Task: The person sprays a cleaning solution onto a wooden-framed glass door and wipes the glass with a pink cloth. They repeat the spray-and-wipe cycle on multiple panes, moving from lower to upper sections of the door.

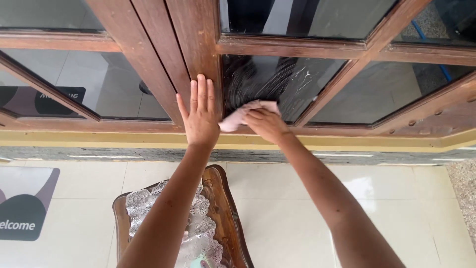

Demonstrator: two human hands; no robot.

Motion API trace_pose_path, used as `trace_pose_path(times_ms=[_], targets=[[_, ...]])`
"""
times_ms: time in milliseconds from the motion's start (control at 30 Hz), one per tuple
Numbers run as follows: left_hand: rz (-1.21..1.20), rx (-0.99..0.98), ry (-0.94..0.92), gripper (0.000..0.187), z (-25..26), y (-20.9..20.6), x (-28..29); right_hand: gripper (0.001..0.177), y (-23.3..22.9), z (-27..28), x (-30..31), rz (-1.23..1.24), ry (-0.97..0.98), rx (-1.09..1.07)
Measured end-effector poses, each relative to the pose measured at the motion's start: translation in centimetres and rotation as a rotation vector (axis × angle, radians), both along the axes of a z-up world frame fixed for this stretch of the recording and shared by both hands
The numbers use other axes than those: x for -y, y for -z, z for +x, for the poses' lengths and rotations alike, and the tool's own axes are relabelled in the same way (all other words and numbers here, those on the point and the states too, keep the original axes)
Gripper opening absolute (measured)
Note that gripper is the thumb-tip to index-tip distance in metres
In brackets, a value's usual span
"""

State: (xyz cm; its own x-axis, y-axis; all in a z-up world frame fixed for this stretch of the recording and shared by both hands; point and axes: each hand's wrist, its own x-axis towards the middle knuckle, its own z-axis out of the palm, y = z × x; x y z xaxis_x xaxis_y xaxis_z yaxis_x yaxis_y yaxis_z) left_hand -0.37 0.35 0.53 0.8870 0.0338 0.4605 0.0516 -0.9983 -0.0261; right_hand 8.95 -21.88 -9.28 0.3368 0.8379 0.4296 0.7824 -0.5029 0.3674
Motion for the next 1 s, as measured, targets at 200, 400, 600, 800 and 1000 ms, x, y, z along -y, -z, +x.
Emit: trace_pose_path(times_ms=[200,400,600,800,1000], targets=[[-0.203,-0.201,0.069,0.097,-1.5,-4.8,0.2,0.02,-14.1,-0.9,2.3,0.454,0.276,-0.003],[-0.018,-0.178,0.065,0.084,-0.3,-1.5,-1.4,0.028,-6.4,0.3,-5.9,0.497,0.094,0.1],[0.129,-0.063,0.034,0.09,-0.2,-0.2,-1.6,0.047,3.8,0.2,0.9,-0.069,0.084,-0.051],[-0.022,-0.073,0.044,0.093,-0.3,-1.0,-0.4,0.011,-7.9,1.9,8.6,0.372,0.312,-0.026],[-0.043,-0.069,0.04,0.095,-0.3,-1.0,-0.5,0.021,0.4,0.8,6.2,0.221,0.167,0.044]])
